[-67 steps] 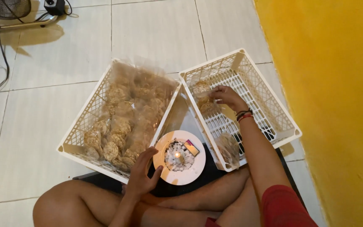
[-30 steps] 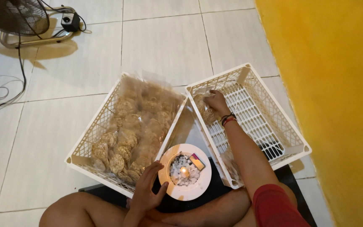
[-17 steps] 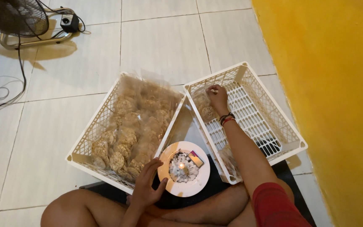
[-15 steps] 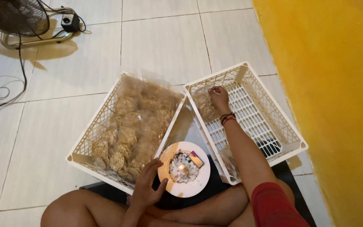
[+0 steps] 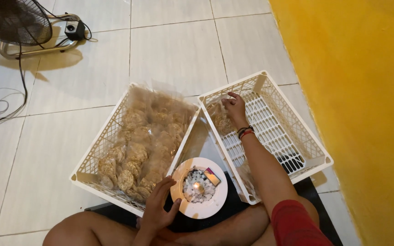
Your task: Sealing a plastic bag filled with snacks using the heat from a candle flame.
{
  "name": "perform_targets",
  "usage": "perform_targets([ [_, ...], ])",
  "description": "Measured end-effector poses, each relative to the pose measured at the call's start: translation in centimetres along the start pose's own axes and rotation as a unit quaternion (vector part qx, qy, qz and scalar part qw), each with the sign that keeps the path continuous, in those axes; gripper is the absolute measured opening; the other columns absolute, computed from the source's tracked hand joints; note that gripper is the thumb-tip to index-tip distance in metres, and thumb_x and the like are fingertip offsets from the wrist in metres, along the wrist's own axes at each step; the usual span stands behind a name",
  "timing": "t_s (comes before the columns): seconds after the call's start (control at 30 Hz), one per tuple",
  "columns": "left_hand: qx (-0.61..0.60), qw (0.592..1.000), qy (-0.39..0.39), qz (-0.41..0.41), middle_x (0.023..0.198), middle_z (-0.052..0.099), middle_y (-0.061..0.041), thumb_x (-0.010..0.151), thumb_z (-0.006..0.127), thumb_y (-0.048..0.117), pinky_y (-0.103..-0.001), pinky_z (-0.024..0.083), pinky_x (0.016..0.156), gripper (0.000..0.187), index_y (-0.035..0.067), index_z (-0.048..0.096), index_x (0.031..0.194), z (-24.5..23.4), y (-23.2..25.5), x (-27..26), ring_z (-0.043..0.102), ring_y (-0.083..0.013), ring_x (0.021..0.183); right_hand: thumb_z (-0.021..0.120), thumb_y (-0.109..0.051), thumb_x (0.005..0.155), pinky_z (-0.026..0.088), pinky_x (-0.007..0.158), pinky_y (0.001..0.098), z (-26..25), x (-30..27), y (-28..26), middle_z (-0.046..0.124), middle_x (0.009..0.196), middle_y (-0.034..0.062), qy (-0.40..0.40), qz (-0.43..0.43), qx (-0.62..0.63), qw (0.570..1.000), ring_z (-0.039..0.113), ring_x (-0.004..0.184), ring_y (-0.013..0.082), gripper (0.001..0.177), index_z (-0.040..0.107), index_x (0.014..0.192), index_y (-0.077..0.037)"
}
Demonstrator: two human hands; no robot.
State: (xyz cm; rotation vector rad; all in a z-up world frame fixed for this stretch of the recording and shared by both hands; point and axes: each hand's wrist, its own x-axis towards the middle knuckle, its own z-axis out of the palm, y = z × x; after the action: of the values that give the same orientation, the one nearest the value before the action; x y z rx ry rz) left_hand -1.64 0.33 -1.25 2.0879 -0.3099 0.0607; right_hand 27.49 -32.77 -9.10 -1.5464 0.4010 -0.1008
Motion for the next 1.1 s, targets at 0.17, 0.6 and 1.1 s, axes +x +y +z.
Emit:
perform_targets([
  [0.17, 0.008, 1.000, 0.002, 0.002, 0.134, 0.062, -0.012, 0.079, 0.075, 0.018, -0.040, 0.051, 0.103, 0.047, 0.004, 0.064, 0.122, -0.1, 0.3, 0.1, 0.061, -0.0310, 0.129, 0.067, -0.014, 0.097, 0.053, 0.070, 0.0215, -1.0, -0.3, -1.4, 0.074, 0.091, 0.0021, -0.009, -0.046, -0.096, 0.994, 0.063, 0.076, 0.0089, 0.017, 0.076, 0.110, -0.008],
  [0.6, 0.017, 1.000, 0.009, 0.020, 0.132, 0.064, -0.012, 0.077, 0.077, 0.017, -0.040, 0.052, 0.101, 0.047, 0.004, 0.065, 0.120, 0.0, 0.2, 0.1, 0.062, -0.0319, 0.128, 0.054, -0.051, 0.101, 0.042, 0.061, 0.0231, 1.1, 0.2, -0.1, 0.060, 0.075, -0.0017, 0.062, -0.092, -0.056, 0.992, 0.049, 0.064, 0.0067, 0.045, 0.068, 0.094, -0.009],
  [1.1, 0.011, 1.000, 0.013, 0.023, 0.132, 0.063, -0.012, 0.078, 0.077, 0.016, -0.040, 0.052, 0.101, 0.045, 0.004, 0.065, 0.119, -0.1, 0.6, 0.1, 0.061, -0.0317, 0.129, 0.076, -0.007, 0.070, 0.062, 0.079, 0.0358, -0.9, -2.7, 0.5, 0.054, 0.135, 0.0245, -0.147, -0.145, -0.269, 0.941, 0.070, 0.104, 0.0359, 0.107, 0.006, 0.152, -0.003],
])
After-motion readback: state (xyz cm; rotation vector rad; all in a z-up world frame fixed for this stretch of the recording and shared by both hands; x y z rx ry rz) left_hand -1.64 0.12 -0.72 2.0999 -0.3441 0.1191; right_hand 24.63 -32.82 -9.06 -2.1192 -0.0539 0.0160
